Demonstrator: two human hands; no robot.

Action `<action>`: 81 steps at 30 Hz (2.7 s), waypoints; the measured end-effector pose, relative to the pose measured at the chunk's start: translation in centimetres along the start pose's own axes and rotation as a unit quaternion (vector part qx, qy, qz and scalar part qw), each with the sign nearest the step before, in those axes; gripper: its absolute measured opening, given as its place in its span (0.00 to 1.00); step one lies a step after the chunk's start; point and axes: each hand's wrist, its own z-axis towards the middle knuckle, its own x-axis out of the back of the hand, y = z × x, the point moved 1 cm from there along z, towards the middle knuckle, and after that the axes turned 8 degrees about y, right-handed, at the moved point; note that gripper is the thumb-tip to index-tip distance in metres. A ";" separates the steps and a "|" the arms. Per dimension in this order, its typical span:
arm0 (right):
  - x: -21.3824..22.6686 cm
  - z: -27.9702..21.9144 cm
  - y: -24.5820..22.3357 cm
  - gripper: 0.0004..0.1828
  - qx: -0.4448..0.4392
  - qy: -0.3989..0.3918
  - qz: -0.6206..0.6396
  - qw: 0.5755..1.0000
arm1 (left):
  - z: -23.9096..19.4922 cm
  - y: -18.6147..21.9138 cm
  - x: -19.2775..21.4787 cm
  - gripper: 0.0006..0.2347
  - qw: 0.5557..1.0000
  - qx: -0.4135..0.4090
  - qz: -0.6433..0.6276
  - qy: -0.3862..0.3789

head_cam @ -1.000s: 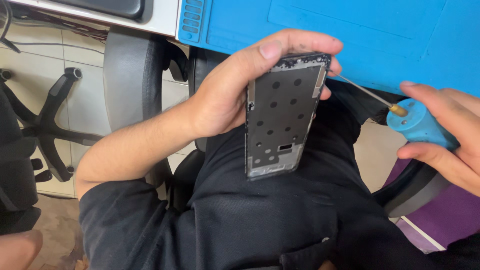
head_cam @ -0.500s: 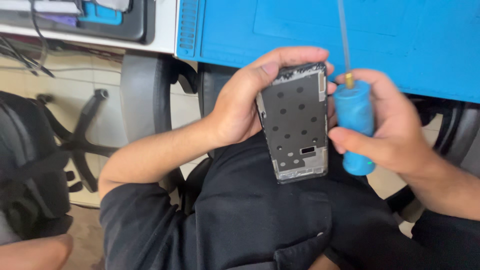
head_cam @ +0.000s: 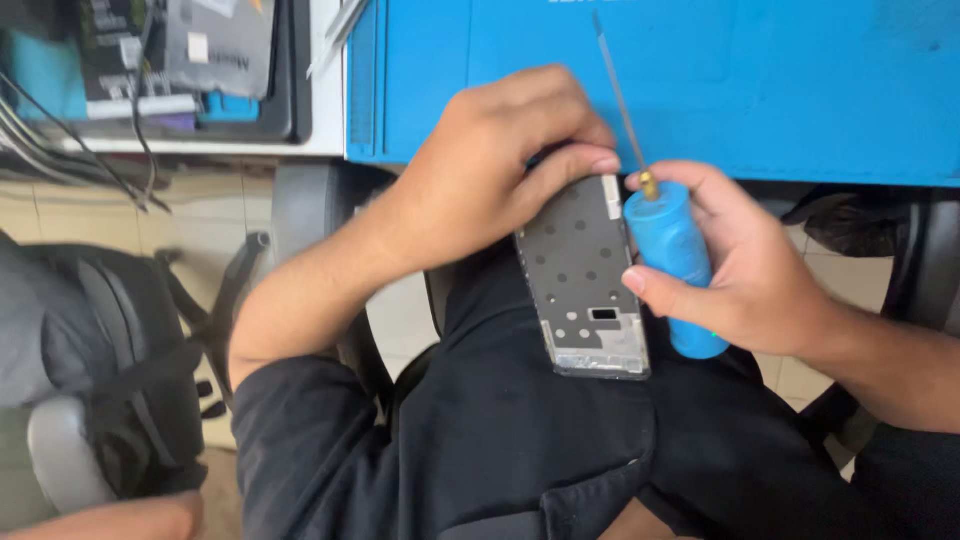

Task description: The person uses a blue electric screwdriver to remove screws from a disassembled smartphone frame. The person holds the frame in one hand and operates the screwdriver with the other, working on multiple screw locations around the frame's perimeter.

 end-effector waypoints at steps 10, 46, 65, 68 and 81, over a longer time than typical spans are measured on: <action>-0.3 0.5 1.5 0.36 0.007 0.000 0.049 0.999 | -1.6 1.5 -2.5 0.10 0.973 -0.064 0.217 0.053; 1.1 -3.4 -1.4 0.40 -0.116 -0.030 0.128 0.985 | -2.8 -2.2 1.0 0.06 0.934 0.158 -0.321 -0.010; 1.8 -3.4 0.1 0.39 -0.071 -0.133 0.052 0.987 | -2.5 -0.5 1.7 0.04 0.952 0.155 -0.259 0.057; 1.9 -3.3 0.0 0.39 -0.068 -0.138 0.029 0.988 | -2.4 -0.4 1.8 0.04 0.951 0.162 -0.256 0.059; 1.1 -2.3 0.4 0.35 -0.020 -0.083 -0.082 0.993 | -2.8 -0.4 0.8 0.03 0.967 0.134 -0.183 0.119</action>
